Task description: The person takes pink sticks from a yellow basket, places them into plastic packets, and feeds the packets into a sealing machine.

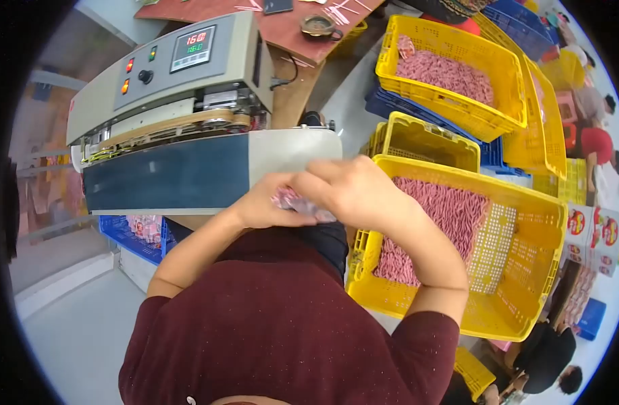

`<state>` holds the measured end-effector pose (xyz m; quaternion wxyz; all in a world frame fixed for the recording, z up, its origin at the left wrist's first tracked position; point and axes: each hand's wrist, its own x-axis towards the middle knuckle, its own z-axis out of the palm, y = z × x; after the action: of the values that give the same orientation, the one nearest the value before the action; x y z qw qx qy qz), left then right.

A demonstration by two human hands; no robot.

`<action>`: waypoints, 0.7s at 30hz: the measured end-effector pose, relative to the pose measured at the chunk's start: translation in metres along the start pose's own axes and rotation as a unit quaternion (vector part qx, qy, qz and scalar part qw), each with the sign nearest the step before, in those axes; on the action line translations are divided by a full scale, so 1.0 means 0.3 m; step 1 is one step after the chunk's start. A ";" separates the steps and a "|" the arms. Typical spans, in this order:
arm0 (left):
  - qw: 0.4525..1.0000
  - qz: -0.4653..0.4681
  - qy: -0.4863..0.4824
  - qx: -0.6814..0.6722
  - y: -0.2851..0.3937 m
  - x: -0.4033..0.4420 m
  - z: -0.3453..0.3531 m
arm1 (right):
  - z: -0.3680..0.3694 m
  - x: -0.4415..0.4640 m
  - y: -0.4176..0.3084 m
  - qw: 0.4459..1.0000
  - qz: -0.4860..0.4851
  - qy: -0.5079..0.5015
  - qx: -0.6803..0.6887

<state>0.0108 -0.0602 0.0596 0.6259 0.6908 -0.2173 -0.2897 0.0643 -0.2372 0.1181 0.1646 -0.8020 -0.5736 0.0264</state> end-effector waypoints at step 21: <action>0.928 0.271 0.196 0.164 0.011 -0.138 -0.146 | 0.265 0.032 -0.036 0.874 0.036 0.332 0.353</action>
<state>0.0098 -0.0008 0.0703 0.5885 0.7416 -0.3141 0.0716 0.0394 -0.2067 0.0474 0.6167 -0.6723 -0.4081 -0.0345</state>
